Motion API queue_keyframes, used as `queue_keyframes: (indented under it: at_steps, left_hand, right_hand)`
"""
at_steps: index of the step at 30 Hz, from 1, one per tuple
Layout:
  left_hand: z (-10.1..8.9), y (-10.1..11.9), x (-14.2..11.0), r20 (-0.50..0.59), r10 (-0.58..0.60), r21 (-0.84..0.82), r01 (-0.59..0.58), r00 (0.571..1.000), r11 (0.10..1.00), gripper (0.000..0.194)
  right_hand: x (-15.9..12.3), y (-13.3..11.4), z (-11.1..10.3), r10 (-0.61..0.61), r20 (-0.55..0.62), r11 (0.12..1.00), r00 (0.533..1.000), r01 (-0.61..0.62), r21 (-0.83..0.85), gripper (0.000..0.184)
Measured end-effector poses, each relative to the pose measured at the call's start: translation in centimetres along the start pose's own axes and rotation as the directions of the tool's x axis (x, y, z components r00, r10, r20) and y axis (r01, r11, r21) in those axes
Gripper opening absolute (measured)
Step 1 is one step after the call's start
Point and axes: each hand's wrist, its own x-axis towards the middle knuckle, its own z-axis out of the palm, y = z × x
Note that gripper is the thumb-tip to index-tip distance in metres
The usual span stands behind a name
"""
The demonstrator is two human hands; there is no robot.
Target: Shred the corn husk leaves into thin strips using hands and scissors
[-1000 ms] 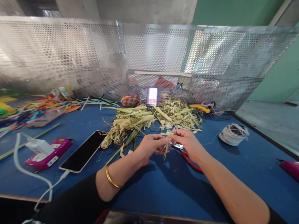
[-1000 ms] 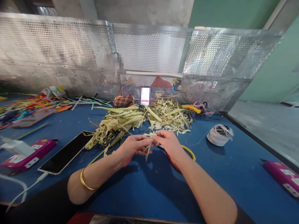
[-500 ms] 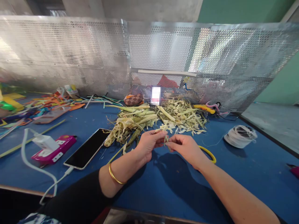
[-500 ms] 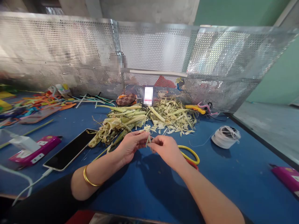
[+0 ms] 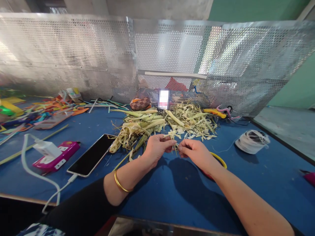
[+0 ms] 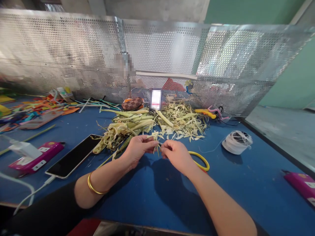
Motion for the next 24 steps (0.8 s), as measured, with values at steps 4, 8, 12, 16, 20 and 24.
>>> queue_keyframes:
  at_steps: [4, 8, 12, 16, 20, 24]
  left_hand:
    - [-0.1, 0.1, 0.1, 0.021, -0.085, -0.02, 0.085, 0.996, 0.996, 0.035]
    - [-0.1, 0.1, 0.1, 0.108, -0.188, -0.056, 0.195, 0.976, 0.979, 0.035]
    - [-0.2, 0.0, 0.1, 0.083, -0.155, -0.062, 0.16, 0.984, 0.985, 0.035]
    - [-0.3, 0.1, 0.2, -0.002, -0.056, -0.045, 0.056, 0.998, 0.997, 0.036]
    - [-0.3, 0.0, 0.3, -0.021, -0.05, -0.049, 0.049, 0.999, 0.998, 0.034]
    - [-0.3, -0.2, 0.4, 0.016, -0.031, -0.029, 0.031, 0.999, 0.999, 0.03]
  right_hand:
    - [0.2, 0.3, -0.3, -0.125, -0.1, 0.947, 0.987, 0.089, -0.31, 0.015]
    - [0.0, 0.5, 0.0, -0.279, -0.201, 0.843, 0.939, 0.14, -0.519, 0.013]
    - [-0.1, 0.8, 0.5, -0.345, -0.259, 0.83, 0.902, 0.165, -0.533, 0.015]
    - [0.1, 0.7, 0.3, -0.246, -0.258, 0.915, 0.934, 0.137, -0.379, 0.012]
    - [0.3, 0.1, 0.2, -0.022, -0.123, 1.0, 0.992, 0.022, -0.004, 0.02]
    - [0.1, -0.4, 0.4, 0.091, 0.053, 0.944, 0.994, -0.103, 0.314, 0.027]
